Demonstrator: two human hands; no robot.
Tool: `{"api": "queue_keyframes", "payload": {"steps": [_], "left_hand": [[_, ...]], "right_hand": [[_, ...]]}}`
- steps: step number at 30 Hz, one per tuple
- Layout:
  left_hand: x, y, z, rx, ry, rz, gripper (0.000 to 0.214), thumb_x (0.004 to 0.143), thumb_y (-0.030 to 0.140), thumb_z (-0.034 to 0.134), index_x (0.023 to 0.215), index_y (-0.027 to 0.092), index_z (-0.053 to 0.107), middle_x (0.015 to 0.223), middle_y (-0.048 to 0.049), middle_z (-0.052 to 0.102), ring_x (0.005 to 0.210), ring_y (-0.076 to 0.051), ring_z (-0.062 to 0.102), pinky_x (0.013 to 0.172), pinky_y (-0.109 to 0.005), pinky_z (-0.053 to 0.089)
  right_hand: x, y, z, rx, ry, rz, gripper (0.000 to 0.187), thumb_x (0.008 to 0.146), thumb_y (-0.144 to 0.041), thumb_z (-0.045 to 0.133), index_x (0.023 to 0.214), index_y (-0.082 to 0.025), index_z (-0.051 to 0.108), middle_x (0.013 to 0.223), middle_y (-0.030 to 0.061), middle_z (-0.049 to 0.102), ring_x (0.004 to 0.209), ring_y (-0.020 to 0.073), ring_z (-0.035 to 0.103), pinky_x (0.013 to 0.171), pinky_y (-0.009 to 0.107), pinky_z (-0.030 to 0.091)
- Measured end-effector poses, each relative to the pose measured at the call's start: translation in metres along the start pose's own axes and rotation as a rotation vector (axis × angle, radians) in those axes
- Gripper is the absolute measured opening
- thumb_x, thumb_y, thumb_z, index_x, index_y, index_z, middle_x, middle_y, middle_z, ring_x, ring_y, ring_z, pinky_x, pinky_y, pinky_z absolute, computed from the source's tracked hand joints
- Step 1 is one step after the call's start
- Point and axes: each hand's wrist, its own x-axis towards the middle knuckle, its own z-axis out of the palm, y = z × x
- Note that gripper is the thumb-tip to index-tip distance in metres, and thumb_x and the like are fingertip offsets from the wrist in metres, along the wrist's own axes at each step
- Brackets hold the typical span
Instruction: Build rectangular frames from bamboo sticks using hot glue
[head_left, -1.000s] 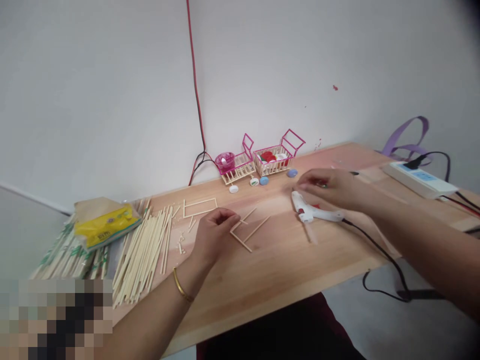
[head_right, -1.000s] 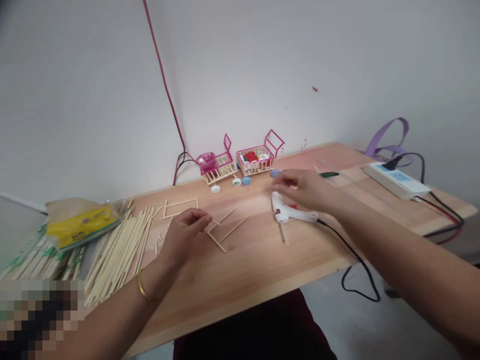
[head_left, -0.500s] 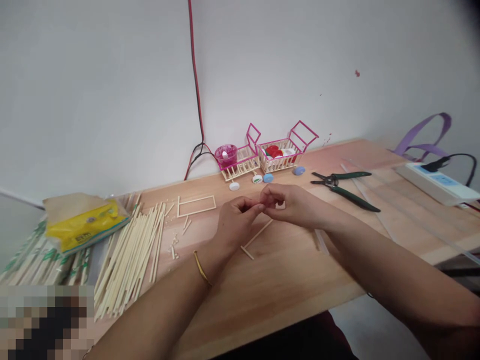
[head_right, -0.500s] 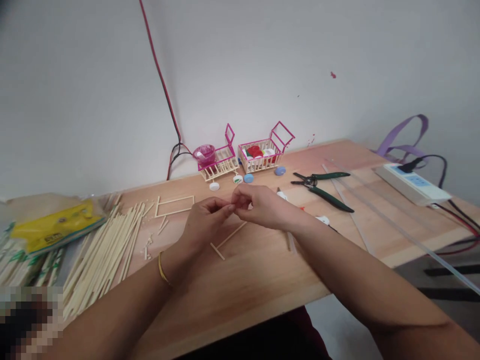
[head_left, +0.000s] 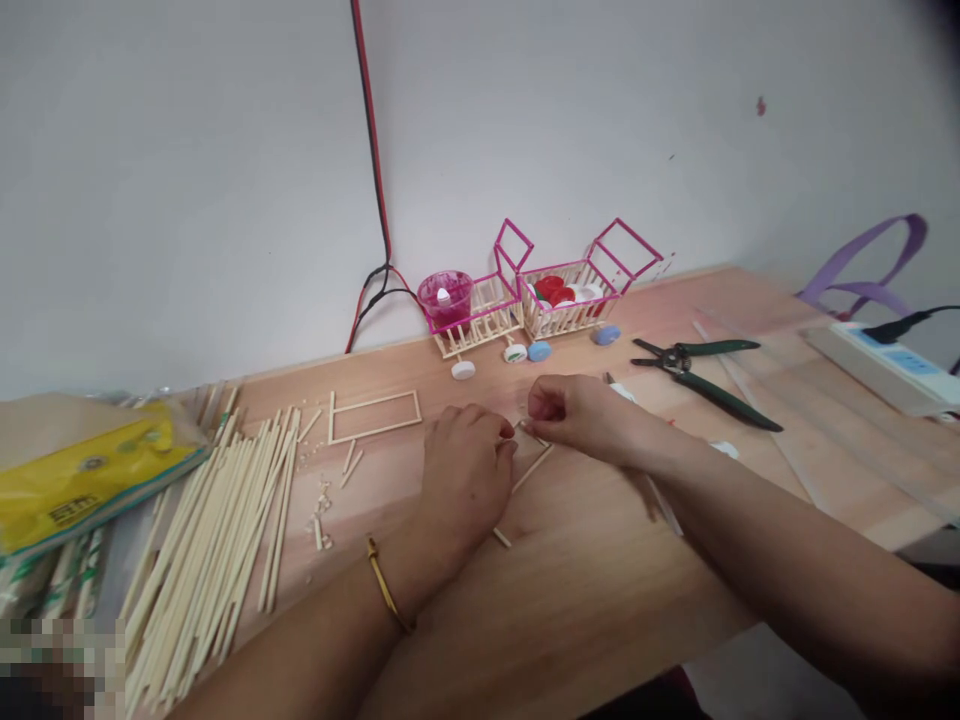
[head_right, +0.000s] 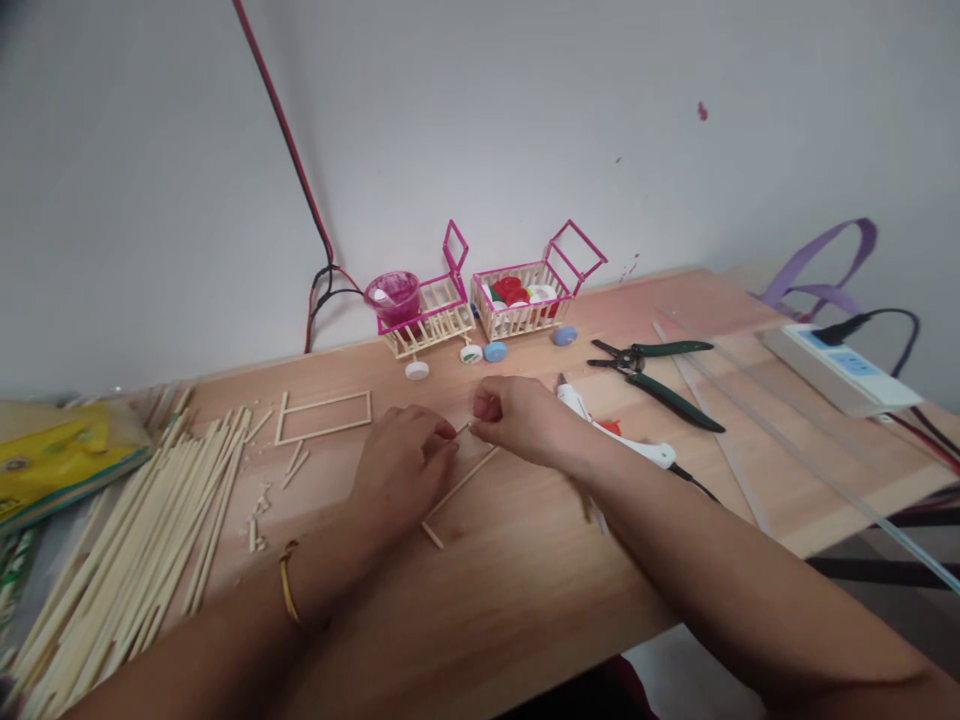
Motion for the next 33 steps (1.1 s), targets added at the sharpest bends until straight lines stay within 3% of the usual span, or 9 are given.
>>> {"api": "queue_keyframes", "payload": {"steps": [5, 12, 21, 24, 28, 33], "left_hand": [[0.001, 0.0, -0.002, -0.015, -0.01, -0.025, 0.018, 0.078, 0.025, 0.06, 0.095, 0.019, 0.062, 0.097, -0.0041, 0.065, 0.096, -0.023, 0.052, 0.087, -0.04, 0.039], [-0.007, 0.008, 0.001, -0.022, -0.031, -0.032, 0.054, 0.067, 0.043, 0.071, 0.112, 0.019, 0.051, 0.109, -0.007, 0.061, 0.104, -0.028, 0.049, 0.086, -0.042, 0.039], [-0.011, 0.007, 0.008, 0.067, -0.034, 0.023, 0.049, 0.068, 0.032, 0.071, 0.11, 0.02, 0.049, 0.107, -0.0092, 0.06, 0.102, -0.03, 0.049, 0.084, -0.044, 0.038], [-0.01, 0.008, 0.007, 0.066, -0.048, 0.018, 0.046, 0.068, 0.03, 0.07, 0.108, 0.02, 0.05, 0.106, -0.0089, 0.06, 0.101, -0.03, 0.05, 0.082, -0.043, 0.038], [-0.009, 0.009, 0.007, 0.048, -0.061, 0.019, 0.048, 0.07, 0.029, 0.068, 0.113, 0.021, 0.048, 0.11, -0.008, 0.06, 0.102, -0.029, 0.049, 0.084, -0.043, 0.037], [-0.01, 0.009, 0.005, 0.035, -0.056, 0.024, 0.046, 0.071, 0.026, 0.066, 0.112, 0.02, 0.048, 0.108, -0.0073, 0.061, 0.102, -0.028, 0.05, 0.084, -0.043, 0.038]], "right_hand": [[0.001, -0.002, 0.002, -0.066, 0.003, 0.005, 0.009, 0.069, -0.023, 0.06, 0.068, -0.02, 0.051, 0.063, -0.0024, 0.058, 0.058, 0.0123, 0.05, 0.052, 0.024, 0.036], [0.001, 0.0, 0.005, -0.141, 0.042, -0.012, 0.009, 0.069, -0.023, 0.061, 0.067, -0.021, 0.052, 0.063, -0.0022, 0.059, 0.058, 0.013, 0.052, 0.052, 0.025, 0.034], [-0.002, 0.005, -0.005, -0.181, 0.014, -0.097, 0.011, 0.076, -0.028, 0.055, 0.068, -0.021, 0.055, 0.064, -0.0011, 0.06, 0.059, 0.013, 0.051, 0.054, 0.025, 0.034], [-0.005, 0.009, -0.014, -0.179, -0.094, -0.153, 0.009, 0.076, -0.026, 0.056, 0.082, -0.021, 0.06, 0.075, 0.0001, 0.063, 0.066, 0.0144, 0.055, 0.059, 0.026, 0.039], [-0.006, 0.013, -0.021, -0.169, -0.209, -0.356, 0.046, 0.068, -0.015, 0.06, 0.113, -0.022, 0.057, 0.112, 0.0062, 0.059, 0.101, 0.02, 0.054, 0.085, 0.032, 0.041], [-0.003, 0.017, -0.022, -0.192, -0.242, -0.418, 0.045, 0.071, -0.017, 0.062, 0.115, -0.024, 0.059, 0.11, 0.0058, 0.057, 0.105, 0.0202, 0.051, 0.09, 0.033, 0.038]]}}
